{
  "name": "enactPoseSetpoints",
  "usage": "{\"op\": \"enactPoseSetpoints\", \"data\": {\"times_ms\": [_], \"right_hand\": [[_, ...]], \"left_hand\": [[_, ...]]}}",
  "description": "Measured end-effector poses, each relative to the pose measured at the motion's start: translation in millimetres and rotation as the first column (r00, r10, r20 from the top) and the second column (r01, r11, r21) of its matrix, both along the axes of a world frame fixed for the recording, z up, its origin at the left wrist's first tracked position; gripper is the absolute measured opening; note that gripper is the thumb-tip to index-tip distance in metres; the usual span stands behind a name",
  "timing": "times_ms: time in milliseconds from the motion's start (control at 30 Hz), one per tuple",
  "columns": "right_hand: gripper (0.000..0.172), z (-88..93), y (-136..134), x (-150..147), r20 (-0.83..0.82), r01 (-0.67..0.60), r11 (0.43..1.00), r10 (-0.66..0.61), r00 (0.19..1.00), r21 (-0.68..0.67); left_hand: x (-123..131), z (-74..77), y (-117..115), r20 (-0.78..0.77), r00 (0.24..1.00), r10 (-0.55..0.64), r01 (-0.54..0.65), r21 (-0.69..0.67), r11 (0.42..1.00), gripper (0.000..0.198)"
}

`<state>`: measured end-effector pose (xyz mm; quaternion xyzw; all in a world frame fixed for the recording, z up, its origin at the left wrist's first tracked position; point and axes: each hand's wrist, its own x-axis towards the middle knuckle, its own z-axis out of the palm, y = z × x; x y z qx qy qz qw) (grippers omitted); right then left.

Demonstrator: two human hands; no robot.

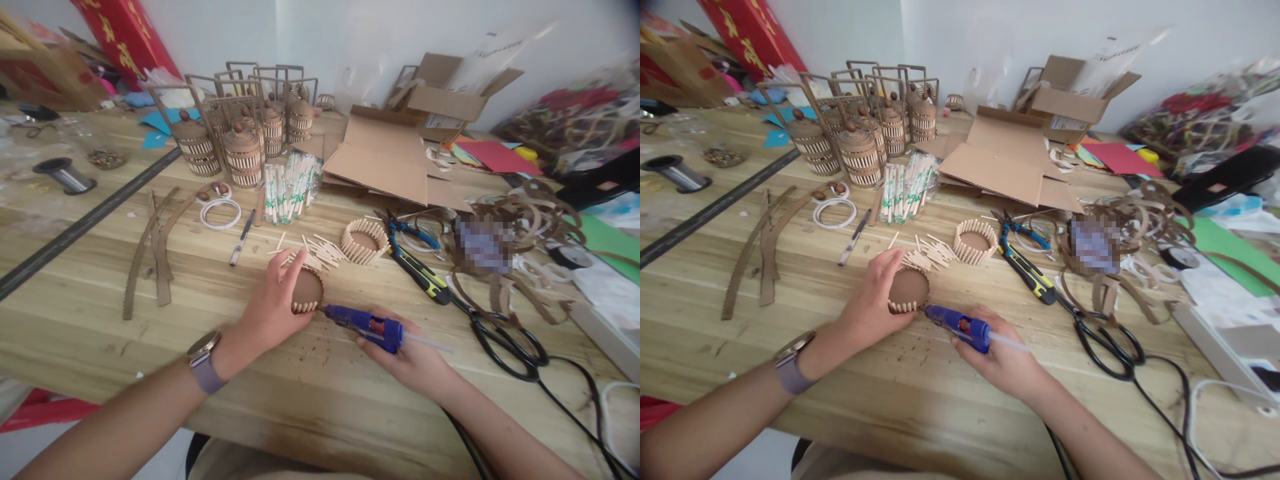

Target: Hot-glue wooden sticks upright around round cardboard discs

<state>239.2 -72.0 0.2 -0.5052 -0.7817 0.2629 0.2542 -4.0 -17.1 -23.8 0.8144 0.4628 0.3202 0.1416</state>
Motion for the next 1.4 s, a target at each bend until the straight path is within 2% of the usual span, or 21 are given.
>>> {"op": "enactPoseSetpoints", "data": {"times_ms": [67,167,233,300,400,467,533,600,633,700,733,800,833,900,1000,1067,1100,1167,1267,1333,1400], "right_hand": [[0.018,-3.5,-1,1,-0.002,0.036,0.999,-0.036,0.999,0.005],[0.027,-8.3,1,4,-0.018,0.198,0.980,-0.198,0.980,-0.029],[0.033,-7.9,4,7,-0.048,0.293,0.944,-0.303,0.952,-0.151],[0.039,-3.6,9,10,-0.114,0.324,0.878,-0.384,0.916,-0.353],[0.047,7.8,15,14,-0.303,0.228,0.746,-0.501,0.811,-0.625],[0.045,15.6,18,17,-0.400,0.127,0.669,-0.574,0.715,-0.732],[0.043,20.7,20,21,-0.416,0.066,0.593,-0.635,0.651,-0.803],[0.043,21.6,21,26,-0.393,0.038,0.541,-0.656,0.645,-0.840],[0.043,20.7,22,30,-0.377,0.037,0.533,-0.646,0.664,-0.846],[0.048,17.6,24,36,-0.323,0.072,0.554,-0.581,0.747,-0.829],[0.051,16.3,25,40,-0.260,0.121,0.583,-0.526,0.810,-0.803],[0.058,16.4,28,45,-0.017,0.287,0.674,-0.406,0.914,-0.681],[0.060,18.2,29,47,0.141,0.370,0.727,-0.358,0.923,-0.578],[0.058,25.1,30,47,0.411,0.452,0.816,-0.296,0.862,-0.361],[0.050,37.7,31,44,0.618,0.465,0.866,-0.267,0.740,-0.183],[0.048,42.4,31,40,0.660,0.475,0.875,-0.304,0.687,-0.092],[0.046,42.9,31,37,0.648,0.464,0.884,-0.325,0.689,-0.050],[0.038,41.2,32,30,0.574,0.386,0.923,-0.316,0.755,0.000],[0.024,37.9,39,13,0.471,0.201,0.979,-0.198,0.860,0.044],[0.021,38.9,48,-2,0.460,0.105,0.991,-0.134,0.878,0.089],[0.021,41.9,59,-19,0.499,0.042,0.994,-0.088,0.862,0.103]], "left_hand": [[0,0.3,0,-0.005,1.000,-0.005,0.005,-0.001,1.000,0.112],[0,1.1,1,-0.012,1.000,-0.008,0.008,-0.010,1.000,0.113],[0,1.4,0,-0.018,1.000,-0.009,0.009,-0.013,1.000,0.113],[-1,1.3,0,-0.022,1.000,-0.013,0.013,-0.009,1.000,0.112],[-1,0.6,0,-0.019,1.000,-0.018,0.018,0.000,1.000,0.111],[-1,0.2,0,-0.014,1.000,-0.016,0.016,0.002,1.000,0.111],[-1,0.2,1,-0.017,1.000,-0.013,0.013,0.001,1.000,0.112],[-1,0.6,1,-0.027,1.000,-0.011,0.011,-0.002,1.000,0.113],[-1,0.9,1,-0.032,0.999,-0.010,0.010,-0.004,1.000,0.113],[-1,1.5,1,-0.038,0.999,-0.008,0.007,-0.005,1.000,0.114],[-1,1.7,1,-0.040,0.999,-0.005,0.005,-0.006,1.000,0.114],[-1,1.9,1,-0.043,0.999,0.001,-0.001,-0.009,1.000,0.115],[-1,1.9,0,-0.044,0.999,0.003,-0.004,-0.011,1.000,0.115],[-1,1.7,1,-0.044,0.999,0.004,-0.004,-0.010,1.000,0.114],[-1,1.4,1,-0.048,0.999,-0.005,0.005,-0.003,1.000,0.113],[-1,1.3,1,-0.052,0.999,-0.006,0.006,-0.004,1.000,0.113],[-1,1.4,1,-0.052,0.999,-0.006,0.006,-0.005,1.000,0.112],[-1,1.6,2,-0.048,0.999,-0.006,0.006,-0.007,1.000,0.112],[-2,2.1,2,-0.038,0.999,-0.016,0.015,-0.011,1.000,0.111],[-2,2.3,2,-0.031,0.999,-0.018,0.017,-0.021,1.000,0.111],[-2,2.2,2,-0.023,1.000,-0.013,0.012,-0.036,0.999,0.110]]}}
